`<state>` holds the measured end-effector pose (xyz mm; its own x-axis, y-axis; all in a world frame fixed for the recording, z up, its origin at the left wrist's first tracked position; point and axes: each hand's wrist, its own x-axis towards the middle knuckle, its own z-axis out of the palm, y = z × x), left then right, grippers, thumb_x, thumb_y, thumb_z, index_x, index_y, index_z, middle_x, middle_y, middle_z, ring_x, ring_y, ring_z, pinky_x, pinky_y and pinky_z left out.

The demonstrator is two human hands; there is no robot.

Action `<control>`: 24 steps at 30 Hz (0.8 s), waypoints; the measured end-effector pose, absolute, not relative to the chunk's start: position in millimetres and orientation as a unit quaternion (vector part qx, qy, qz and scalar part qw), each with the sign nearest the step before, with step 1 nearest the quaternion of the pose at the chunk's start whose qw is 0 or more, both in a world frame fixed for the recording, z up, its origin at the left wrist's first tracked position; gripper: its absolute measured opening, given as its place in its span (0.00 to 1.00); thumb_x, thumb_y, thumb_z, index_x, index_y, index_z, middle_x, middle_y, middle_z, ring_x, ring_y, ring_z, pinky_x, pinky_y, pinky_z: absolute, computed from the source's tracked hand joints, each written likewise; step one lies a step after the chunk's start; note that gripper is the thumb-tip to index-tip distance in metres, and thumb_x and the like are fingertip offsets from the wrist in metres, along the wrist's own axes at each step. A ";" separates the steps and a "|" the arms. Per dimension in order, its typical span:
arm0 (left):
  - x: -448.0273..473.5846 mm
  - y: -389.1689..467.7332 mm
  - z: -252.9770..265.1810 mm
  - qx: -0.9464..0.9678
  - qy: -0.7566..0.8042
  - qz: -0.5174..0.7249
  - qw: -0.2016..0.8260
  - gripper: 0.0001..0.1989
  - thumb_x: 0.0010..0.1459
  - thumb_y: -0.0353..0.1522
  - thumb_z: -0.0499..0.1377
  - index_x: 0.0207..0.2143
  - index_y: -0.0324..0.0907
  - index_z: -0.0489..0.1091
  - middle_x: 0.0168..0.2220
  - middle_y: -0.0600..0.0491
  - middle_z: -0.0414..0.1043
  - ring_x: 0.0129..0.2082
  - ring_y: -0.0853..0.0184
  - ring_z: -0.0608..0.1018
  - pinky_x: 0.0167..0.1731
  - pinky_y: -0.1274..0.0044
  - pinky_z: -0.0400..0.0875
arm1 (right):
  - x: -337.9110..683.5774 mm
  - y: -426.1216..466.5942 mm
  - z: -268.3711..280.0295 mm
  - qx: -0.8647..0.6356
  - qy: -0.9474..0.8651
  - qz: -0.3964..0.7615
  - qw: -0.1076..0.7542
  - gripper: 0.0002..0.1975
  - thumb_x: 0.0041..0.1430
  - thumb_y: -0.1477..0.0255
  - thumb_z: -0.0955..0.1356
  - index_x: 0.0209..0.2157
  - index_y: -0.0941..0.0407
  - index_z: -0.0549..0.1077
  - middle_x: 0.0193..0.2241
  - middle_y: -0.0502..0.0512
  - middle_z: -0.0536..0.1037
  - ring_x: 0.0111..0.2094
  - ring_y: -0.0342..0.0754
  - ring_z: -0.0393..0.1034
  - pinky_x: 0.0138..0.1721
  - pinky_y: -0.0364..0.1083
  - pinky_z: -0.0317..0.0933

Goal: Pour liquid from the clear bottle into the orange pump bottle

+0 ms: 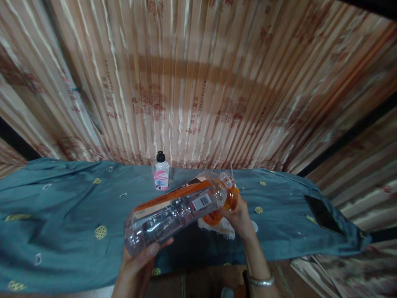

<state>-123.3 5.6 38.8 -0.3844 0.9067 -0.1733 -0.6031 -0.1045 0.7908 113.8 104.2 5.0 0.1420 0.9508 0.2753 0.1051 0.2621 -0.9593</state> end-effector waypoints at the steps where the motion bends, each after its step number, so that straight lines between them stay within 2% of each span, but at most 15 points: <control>1: -124.3 5.8 37.5 0.181 0.418 0.719 0.525 0.49 0.35 0.33 0.79 0.62 0.52 0.69 0.52 0.49 0.81 0.46 0.50 0.83 0.32 0.70 0.84 | 114.0 104.5 4.2 -0.481 -0.540 0.371 0.582 0.30 0.40 0.61 0.82 0.45 0.52 0.73 0.40 0.56 0.86 0.41 0.57 0.83 0.43 0.52 0.78; 10: -135.7 6.4 23.4 0.163 0.436 0.703 0.538 0.49 0.35 0.32 0.80 0.62 0.55 0.71 0.57 0.50 0.78 0.52 0.46 0.80 0.34 0.68 0.86 | 114.5 104.4 4.4 -0.458 -0.543 0.392 0.585 0.28 0.43 0.65 0.81 0.47 0.52 0.75 0.46 0.56 0.85 0.46 0.57 0.81 0.49 0.54 0.76; 14: -135.9 5.9 23.4 0.156 0.443 0.700 0.538 0.52 0.33 0.33 0.80 0.64 0.58 0.69 0.60 0.51 0.76 0.54 0.45 0.79 0.33 0.70 0.86 | 115.2 104.7 5.5 -0.459 -0.541 0.394 0.584 0.30 0.42 0.66 0.82 0.49 0.52 0.76 0.47 0.56 0.84 0.48 0.58 0.80 0.52 0.55 0.75; 24: -135.2 6.7 26.2 0.162 0.445 0.700 0.534 0.53 0.32 0.33 0.81 0.64 0.56 0.68 0.58 0.49 0.77 0.52 0.45 0.81 0.32 0.70 0.86 | 113.6 104.0 4.6 -0.448 -0.547 0.384 0.594 0.28 0.44 0.66 0.81 0.48 0.52 0.76 0.44 0.55 0.85 0.46 0.56 0.81 0.49 0.52 0.76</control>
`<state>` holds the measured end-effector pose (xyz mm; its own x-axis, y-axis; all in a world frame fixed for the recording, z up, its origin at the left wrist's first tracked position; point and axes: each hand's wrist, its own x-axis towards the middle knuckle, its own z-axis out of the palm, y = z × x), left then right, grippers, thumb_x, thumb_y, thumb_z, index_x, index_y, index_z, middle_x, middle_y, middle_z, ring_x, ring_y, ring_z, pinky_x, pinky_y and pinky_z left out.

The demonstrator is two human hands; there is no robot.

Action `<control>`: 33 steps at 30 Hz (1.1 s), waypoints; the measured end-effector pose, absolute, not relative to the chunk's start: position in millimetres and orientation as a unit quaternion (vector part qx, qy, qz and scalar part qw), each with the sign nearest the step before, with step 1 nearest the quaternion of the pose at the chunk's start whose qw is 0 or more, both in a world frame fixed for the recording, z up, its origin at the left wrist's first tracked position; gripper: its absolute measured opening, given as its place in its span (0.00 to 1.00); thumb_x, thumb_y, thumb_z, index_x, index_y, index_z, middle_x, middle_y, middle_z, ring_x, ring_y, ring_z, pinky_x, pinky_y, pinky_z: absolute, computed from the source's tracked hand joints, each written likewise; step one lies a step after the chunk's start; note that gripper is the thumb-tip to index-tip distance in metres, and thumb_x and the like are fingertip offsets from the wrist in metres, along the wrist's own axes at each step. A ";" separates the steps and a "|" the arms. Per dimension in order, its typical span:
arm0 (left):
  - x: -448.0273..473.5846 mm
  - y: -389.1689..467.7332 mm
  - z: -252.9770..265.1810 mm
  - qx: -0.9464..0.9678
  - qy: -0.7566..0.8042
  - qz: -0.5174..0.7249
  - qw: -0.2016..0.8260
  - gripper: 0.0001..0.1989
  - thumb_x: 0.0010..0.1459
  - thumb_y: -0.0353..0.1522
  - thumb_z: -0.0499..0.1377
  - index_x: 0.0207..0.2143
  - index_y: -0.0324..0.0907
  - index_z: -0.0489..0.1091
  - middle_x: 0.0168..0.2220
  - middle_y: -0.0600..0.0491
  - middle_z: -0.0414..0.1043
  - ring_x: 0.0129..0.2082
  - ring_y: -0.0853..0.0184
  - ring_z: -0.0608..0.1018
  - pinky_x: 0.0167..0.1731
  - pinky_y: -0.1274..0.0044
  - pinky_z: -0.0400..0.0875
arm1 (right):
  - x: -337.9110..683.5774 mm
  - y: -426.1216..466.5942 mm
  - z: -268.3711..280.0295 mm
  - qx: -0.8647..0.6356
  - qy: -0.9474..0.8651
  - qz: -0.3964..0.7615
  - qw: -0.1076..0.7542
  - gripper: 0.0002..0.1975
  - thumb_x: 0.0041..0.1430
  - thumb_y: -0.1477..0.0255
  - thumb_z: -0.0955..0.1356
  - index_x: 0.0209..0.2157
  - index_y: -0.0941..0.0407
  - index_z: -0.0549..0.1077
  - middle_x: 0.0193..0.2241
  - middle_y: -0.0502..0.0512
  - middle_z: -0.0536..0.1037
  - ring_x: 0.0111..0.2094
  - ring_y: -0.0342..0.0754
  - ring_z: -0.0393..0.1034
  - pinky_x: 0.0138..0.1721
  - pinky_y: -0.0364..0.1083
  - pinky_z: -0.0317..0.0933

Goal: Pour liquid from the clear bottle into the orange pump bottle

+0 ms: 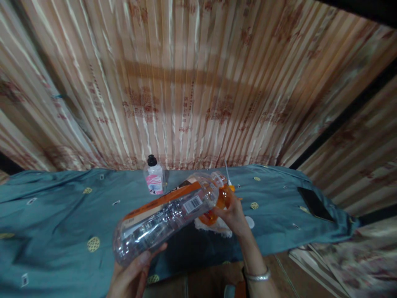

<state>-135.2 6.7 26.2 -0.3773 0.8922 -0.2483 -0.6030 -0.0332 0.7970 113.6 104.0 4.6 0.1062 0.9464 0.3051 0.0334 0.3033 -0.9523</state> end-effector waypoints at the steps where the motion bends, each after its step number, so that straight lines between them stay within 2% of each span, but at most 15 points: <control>1: -135.2 6.8 26.4 0.164 0.445 0.700 0.535 0.53 0.32 0.33 0.81 0.63 0.55 0.69 0.58 0.49 0.77 0.51 0.46 0.81 0.33 0.70 0.86 | 113.8 104.1 4.8 -0.447 -0.549 0.384 0.592 0.28 0.44 0.66 0.81 0.48 0.52 0.76 0.45 0.55 0.85 0.46 0.56 0.81 0.49 0.52 0.76; 9: -137.8 8.1 22.3 0.169 0.433 0.704 0.537 0.53 0.33 0.30 0.80 0.64 0.53 0.67 0.54 0.47 0.80 0.49 0.46 0.82 0.33 0.66 0.86 | 113.5 104.9 5.3 -0.446 -0.543 0.402 0.587 0.31 0.43 0.67 0.81 0.50 0.52 0.75 0.47 0.57 0.84 0.48 0.57 0.81 0.51 0.54 0.76; 13: -137.5 7.1 22.2 0.176 0.438 0.699 0.537 0.50 0.36 0.32 0.79 0.64 0.54 0.68 0.58 0.49 0.78 0.52 0.46 0.81 0.35 0.68 0.86 | 112.7 105.0 4.1 -0.455 -0.533 0.395 0.594 0.32 0.41 0.64 0.82 0.50 0.52 0.75 0.46 0.57 0.85 0.46 0.57 0.81 0.49 0.53 0.77; 15: -137.1 6.3 23.0 0.174 0.437 0.699 0.539 0.51 0.34 0.32 0.80 0.64 0.54 0.69 0.57 0.49 0.78 0.51 0.46 0.81 0.34 0.70 0.86 | 112.5 104.7 4.9 -0.462 -0.530 0.392 0.593 0.33 0.40 0.64 0.82 0.49 0.53 0.75 0.45 0.57 0.85 0.46 0.57 0.82 0.50 0.53 0.76; 19: -137.2 5.2 23.7 0.177 0.432 0.697 0.544 0.50 0.37 0.32 0.80 0.64 0.56 0.68 0.58 0.49 0.78 0.52 0.47 0.81 0.34 0.70 0.85 | 112.1 103.7 7.5 -0.457 -0.533 0.402 0.589 0.30 0.41 0.65 0.82 0.48 0.52 0.76 0.45 0.57 0.85 0.45 0.57 0.82 0.51 0.55 0.76; 23: -137.4 6.8 23.5 0.174 0.435 0.697 0.543 0.51 0.35 0.32 0.80 0.64 0.56 0.68 0.57 0.50 0.78 0.51 0.47 0.81 0.35 0.69 0.85 | 111.7 103.7 7.7 -0.456 -0.530 0.403 0.590 0.29 0.41 0.66 0.81 0.47 0.52 0.76 0.44 0.57 0.85 0.45 0.58 0.82 0.49 0.54 0.77; 28: -136.9 8.7 21.9 0.187 0.430 0.699 0.540 0.47 0.37 0.32 0.79 0.62 0.53 0.71 0.53 0.49 0.81 0.49 0.46 0.82 0.35 0.66 0.86 | 112.9 104.4 6.2 -0.463 -0.534 0.392 0.589 0.29 0.41 0.66 0.81 0.47 0.53 0.76 0.44 0.57 0.85 0.45 0.58 0.82 0.48 0.54 0.77; 33: -135.8 7.0 23.9 0.187 0.425 0.702 0.540 0.45 0.39 0.31 0.78 0.62 0.54 0.71 0.53 0.50 0.81 0.50 0.48 0.82 0.36 0.67 0.85 | 113.8 104.3 6.5 -0.470 -0.535 0.394 0.581 0.31 0.41 0.65 0.82 0.48 0.53 0.76 0.44 0.57 0.85 0.44 0.57 0.82 0.48 0.54 0.77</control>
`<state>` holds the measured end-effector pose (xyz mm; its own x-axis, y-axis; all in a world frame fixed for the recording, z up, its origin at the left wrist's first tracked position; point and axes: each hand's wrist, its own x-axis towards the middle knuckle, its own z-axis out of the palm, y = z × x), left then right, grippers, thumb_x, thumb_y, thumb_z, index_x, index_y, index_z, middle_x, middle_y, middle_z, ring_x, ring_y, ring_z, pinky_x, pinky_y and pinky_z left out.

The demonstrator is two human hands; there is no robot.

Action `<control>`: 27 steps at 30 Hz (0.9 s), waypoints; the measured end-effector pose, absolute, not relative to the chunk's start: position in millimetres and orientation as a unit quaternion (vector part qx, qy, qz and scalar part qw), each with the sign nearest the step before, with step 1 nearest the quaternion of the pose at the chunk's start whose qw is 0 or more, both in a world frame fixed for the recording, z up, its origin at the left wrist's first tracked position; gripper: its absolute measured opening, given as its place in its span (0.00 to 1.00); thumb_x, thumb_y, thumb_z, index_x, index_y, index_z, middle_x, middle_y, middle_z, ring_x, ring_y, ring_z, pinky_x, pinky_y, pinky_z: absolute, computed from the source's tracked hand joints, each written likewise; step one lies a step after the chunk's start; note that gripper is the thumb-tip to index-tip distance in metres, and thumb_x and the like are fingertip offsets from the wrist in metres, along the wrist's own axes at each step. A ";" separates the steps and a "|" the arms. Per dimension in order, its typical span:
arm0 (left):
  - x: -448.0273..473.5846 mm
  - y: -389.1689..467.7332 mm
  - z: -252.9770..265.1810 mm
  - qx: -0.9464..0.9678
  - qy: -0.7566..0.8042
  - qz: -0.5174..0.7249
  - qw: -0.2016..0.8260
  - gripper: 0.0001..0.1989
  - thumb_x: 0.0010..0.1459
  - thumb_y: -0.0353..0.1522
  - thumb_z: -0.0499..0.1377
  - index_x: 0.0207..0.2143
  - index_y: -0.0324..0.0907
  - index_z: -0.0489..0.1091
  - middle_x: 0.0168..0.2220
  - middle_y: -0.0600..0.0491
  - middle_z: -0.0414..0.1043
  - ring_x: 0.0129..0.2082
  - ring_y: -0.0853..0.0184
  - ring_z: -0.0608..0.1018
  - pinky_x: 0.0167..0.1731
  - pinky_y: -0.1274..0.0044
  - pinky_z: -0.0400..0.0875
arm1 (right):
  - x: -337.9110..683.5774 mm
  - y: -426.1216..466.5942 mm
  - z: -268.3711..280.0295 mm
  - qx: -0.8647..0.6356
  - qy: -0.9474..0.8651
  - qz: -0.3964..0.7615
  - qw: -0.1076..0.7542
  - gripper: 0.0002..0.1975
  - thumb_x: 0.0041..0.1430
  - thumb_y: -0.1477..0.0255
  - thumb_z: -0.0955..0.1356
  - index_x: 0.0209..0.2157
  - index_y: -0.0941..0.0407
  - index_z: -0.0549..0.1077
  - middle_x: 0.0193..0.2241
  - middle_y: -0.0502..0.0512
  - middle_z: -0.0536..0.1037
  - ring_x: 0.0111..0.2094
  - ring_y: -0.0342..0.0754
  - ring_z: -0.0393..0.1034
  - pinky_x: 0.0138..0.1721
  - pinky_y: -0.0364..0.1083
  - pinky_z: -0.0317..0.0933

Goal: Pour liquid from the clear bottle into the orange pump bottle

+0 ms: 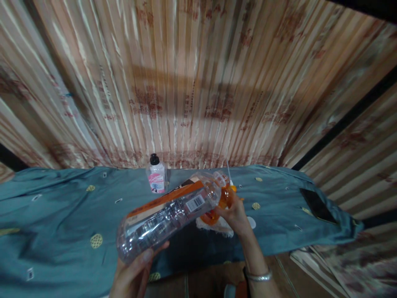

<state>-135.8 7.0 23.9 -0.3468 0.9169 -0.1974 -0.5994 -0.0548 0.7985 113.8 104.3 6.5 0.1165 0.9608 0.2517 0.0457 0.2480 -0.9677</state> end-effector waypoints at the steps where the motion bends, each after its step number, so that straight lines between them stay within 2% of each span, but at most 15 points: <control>1: -134.8 6.6 25.7 0.188 0.427 0.701 0.539 0.44 0.39 0.32 0.78 0.61 0.54 0.71 0.52 0.50 0.81 0.49 0.48 0.82 0.36 0.68 0.85 | 113.7 104.2 6.9 -0.469 -0.534 0.396 0.582 0.31 0.40 0.65 0.82 0.48 0.53 0.76 0.44 0.57 0.85 0.44 0.57 0.82 0.48 0.54 0.77; 3: -131.7 6.0 30.5 0.189 0.433 0.703 0.532 0.45 0.37 0.33 0.79 0.60 0.52 0.73 0.49 0.49 0.83 0.47 0.48 0.83 0.34 0.68 0.85 | 113.5 104.3 7.6 -0.469 -0.529 0.399 0.584 0.31 0.40 0.65 0.82 0.48 0.53 0.76 0.44 0.58 0.85 0.44 0.57 0.82 0.48 0.54 0.77; 7: -124.0 5.3 39.7 0.173 0.447 0.711 0.515 0.43 0.36 0.34 0.78 0.58 0.52 0.75 0.49 0.51 0.83 0.50 0.47 0.82 0.33 0.71 0.84 | 113.3 104.1 8.6 -0.476 -0.523 0.399 0.584 0.31 0.39 0.65 0.82 0.47 0.53 0.76 0.44 0.57 0.85 0.45 0.58 0.82 0.49 0.55 0.77; 11: -121.5 4.6 43.0 0.176 0.446 0.708 0.519 0.40 0.36 0.34 0.78 0.56 0.51 0.76 0.50 0.50 0.83 0.50 0.47 0.81 0.33 0.72 0.84 | 113.5 103.9 7.7 -0.460 -0.536 0.402 0.583 0.29 0.42 0.66 0.82 0.47 0.52 0.76 0.45 0.56 0.85 0.46 0.58 0.81 0.50 0.56 0.77; 19: -134.0 8.0 29.4 0.195 0.445 0.697 0.528 0.44 0.35 0.33 0.79 0.58 0.51 0.74 0.49 0.49 0.83 0.47 0.46 0.83 0.33 0.67 0.85 | 114.5 105.0 3.6 -0.468 -0.544 0.386 0.579 0.31 0.42 0.64 0.81 0.49 0.51 0.75 0.46 0.57 0.84 0.47 0.59 0.81 0.51 0.57 0.76; 27: -128.7 6.3 34.9 0.176 0.440 0.708 0.524 0.45 0.36 0.31 0.78 0.59 0.54 0.71 0.53 0.51 0.80 0.49 0.47 0.82 0.33 0.69 0.84 | 112.9 104.4 3.0 -0.462 -0.524 0.396 0.596 0.30 0.40 0.64 0.82 0.47 0.52 0.75 0.45 0.56 0.85 0.46 0.57 0.81 0.49 0.54 0.77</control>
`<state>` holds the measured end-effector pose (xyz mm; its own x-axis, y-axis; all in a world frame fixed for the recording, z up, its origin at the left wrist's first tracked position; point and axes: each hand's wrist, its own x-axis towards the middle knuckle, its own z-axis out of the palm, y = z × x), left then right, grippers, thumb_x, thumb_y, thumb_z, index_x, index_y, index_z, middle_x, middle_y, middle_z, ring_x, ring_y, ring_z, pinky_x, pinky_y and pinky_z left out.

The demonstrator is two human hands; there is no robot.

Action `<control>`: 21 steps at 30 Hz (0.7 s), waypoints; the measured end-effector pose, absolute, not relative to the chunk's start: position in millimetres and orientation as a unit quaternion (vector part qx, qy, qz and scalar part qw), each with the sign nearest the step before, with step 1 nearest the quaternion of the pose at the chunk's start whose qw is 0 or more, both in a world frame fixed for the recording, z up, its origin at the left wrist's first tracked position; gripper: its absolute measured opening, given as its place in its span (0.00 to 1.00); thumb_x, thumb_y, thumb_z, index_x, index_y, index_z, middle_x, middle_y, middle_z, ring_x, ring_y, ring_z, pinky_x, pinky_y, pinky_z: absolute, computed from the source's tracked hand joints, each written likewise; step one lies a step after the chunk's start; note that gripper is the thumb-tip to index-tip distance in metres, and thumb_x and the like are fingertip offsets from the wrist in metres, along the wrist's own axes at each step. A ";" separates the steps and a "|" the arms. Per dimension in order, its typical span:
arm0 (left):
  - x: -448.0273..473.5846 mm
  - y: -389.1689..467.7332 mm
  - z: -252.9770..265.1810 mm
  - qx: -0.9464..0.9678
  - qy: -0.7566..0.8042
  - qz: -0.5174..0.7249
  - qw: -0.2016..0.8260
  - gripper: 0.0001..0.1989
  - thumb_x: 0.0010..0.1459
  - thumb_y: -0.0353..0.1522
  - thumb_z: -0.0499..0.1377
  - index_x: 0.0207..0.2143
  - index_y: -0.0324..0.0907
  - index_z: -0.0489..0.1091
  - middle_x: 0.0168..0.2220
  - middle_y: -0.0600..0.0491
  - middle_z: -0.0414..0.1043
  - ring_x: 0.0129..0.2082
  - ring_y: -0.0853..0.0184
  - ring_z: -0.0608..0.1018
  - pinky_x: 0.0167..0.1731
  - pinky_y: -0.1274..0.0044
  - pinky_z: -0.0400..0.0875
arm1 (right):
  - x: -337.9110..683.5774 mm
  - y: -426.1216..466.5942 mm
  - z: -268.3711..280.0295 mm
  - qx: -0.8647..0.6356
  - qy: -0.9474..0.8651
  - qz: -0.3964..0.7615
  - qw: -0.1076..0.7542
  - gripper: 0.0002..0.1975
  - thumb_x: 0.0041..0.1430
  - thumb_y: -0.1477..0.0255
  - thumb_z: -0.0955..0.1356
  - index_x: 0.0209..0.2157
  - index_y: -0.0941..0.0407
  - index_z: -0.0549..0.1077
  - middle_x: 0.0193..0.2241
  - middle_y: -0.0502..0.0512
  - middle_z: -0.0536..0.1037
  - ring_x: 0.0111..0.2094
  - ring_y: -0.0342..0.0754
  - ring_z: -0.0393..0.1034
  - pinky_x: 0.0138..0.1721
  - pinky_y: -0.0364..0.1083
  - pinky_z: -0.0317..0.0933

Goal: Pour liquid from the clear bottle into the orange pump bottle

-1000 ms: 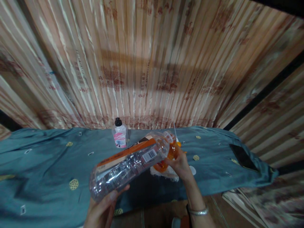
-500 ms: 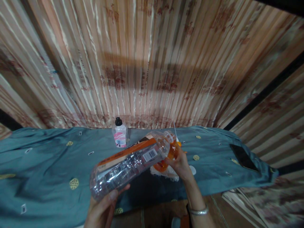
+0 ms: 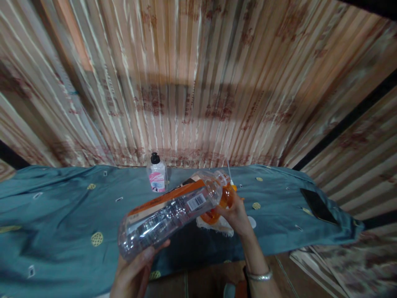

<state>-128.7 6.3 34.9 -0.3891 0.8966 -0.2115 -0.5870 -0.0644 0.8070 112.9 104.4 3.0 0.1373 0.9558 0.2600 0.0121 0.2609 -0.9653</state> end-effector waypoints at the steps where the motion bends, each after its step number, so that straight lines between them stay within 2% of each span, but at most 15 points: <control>1: -127.0 6.2 36.9 0.175 0.437 0.711 0.522 0.45 0.36 0.31 0.78 0.59 0.54 0.71 0.52 0.51 0.81 0.48 0.48 0.83 0.33 0.69 0.84 | 112.6 104.4 2.8 -0.460 -0.523 0.399 0.597 0.31 0.40 0.64 0.82 0.47 0.51 0.75 0.45 0.56 0.85 0.46 0.57 0.81 0.49 0.54 0.77; 6: -126.0 7.5 37.8 0.183 0.434 0.712 0.520 0.44 0.34 0.32 0.78 0.57 0.52 0.72 0.51 0.49 0.81 0.46 0.48 0.83 0.31 0.69 0.84 | 112.4 104.9 0.2 -0.458 -0.532 0.386 0.598 0.30 0.42 0.62 0.82 0.47 0.51 0.74 0.44 0.55 0.85 0.45 0.57 0.82 0.49 0.55 0.77; 13: -132.9 8.4 29.7 0.181 0.435 0.700 0.537 0.49 0.34 0.30 0.79 0.61 0.54 0.69 0.54 0.49 0.80 0.49 0.47 0.82 0.33 0.68 0.85 | 115.5 106.3 -2.9 -0.474 -0.519 0.391 0.594 0.33 0.39 0.61 0.82 0.47 0.52 0.74 0.45 0.57 0.85 0.46 0.58 0.81 0.50 0.56 0.75; 21: -123.7 4.8 40.7 0.178 0.430 0.718 0.518 0.45 0.36 0.30 0.77 0.59 0.53 0.71 0.50 0.51 0.82 0.44 0.50 0.84 0.32 0.70 0.84 | 114.7 105.6 -0.6 -0.475 -0.520 0.396 0.589 0.31 0.40 0.63 0.82 0.47 0.52 0.74 0.44 0.58 0.85 0.45 0.59 0.81 0.51 0.57 0.75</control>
<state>-123.7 4.8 40.7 -0.4008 0.8962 -0.1901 -0.5907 -0.0942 0.8014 114.7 105.6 -0.6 0.1440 0.9609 0.2365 0.0275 0.2350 -0.9716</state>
